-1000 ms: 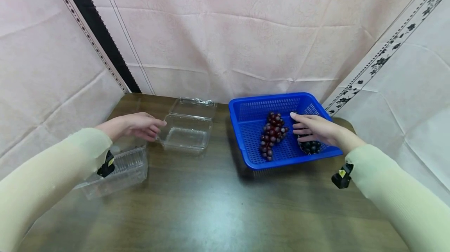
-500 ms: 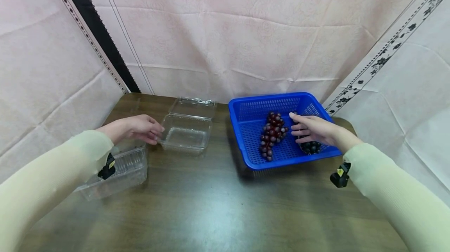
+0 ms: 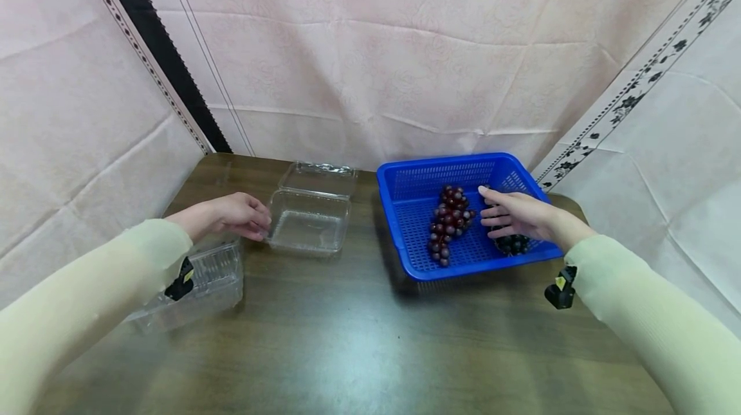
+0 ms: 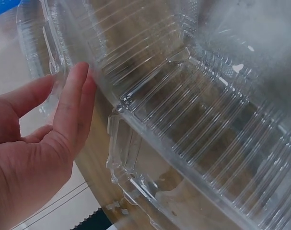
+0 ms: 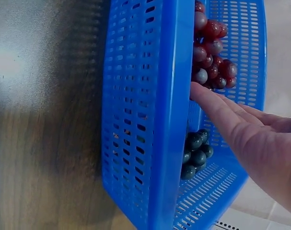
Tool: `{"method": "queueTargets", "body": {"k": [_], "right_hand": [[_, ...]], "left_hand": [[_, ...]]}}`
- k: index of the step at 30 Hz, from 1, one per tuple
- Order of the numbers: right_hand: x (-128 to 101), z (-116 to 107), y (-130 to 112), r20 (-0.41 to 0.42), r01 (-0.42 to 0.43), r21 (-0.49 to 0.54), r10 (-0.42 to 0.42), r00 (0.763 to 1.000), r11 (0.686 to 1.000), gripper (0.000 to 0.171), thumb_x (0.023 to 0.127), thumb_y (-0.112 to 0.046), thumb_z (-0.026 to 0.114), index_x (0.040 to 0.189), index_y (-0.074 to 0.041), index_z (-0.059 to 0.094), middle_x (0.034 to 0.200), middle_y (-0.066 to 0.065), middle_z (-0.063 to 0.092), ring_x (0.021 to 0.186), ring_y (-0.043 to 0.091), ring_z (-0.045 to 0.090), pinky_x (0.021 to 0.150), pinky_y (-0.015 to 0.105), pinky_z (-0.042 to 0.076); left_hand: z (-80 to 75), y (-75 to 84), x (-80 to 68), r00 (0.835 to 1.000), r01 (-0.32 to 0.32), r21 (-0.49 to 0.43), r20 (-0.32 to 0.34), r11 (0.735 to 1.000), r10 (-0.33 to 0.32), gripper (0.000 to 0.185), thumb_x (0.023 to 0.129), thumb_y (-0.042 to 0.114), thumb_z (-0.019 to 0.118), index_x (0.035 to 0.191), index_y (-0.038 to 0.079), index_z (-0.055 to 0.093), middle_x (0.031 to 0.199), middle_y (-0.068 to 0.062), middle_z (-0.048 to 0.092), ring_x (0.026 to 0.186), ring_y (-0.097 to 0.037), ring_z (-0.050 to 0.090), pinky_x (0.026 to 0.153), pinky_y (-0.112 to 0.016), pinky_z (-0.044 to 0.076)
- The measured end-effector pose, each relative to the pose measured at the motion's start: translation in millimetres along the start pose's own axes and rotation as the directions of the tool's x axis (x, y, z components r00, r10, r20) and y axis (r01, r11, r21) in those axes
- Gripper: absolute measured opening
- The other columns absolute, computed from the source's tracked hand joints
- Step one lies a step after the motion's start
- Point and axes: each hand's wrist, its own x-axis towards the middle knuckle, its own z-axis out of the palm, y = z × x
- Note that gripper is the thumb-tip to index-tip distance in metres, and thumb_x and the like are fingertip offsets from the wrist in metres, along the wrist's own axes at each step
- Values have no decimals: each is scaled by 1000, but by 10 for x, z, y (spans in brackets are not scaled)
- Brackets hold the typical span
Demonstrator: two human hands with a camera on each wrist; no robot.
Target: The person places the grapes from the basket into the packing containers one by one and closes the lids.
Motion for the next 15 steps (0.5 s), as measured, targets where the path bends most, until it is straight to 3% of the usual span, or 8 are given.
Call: {"method": "queueTargets", "body": {"k": [15], "right_hand": [[73, -99, 19, 6, -68, 45, 68, 998, 997, 92, 114, -59, 32, 166, 8, -5, 169, 40, 15, 157, 52, 21, 124, 56, 41]], "left_hand": [[93, -45, 44, 999, 4, -64, -40, 998, -6, 46, 107, -3, 58, 147, -19, 41, 110, -21, 65, 83, -16, 69, 82, -28, 67]]}}
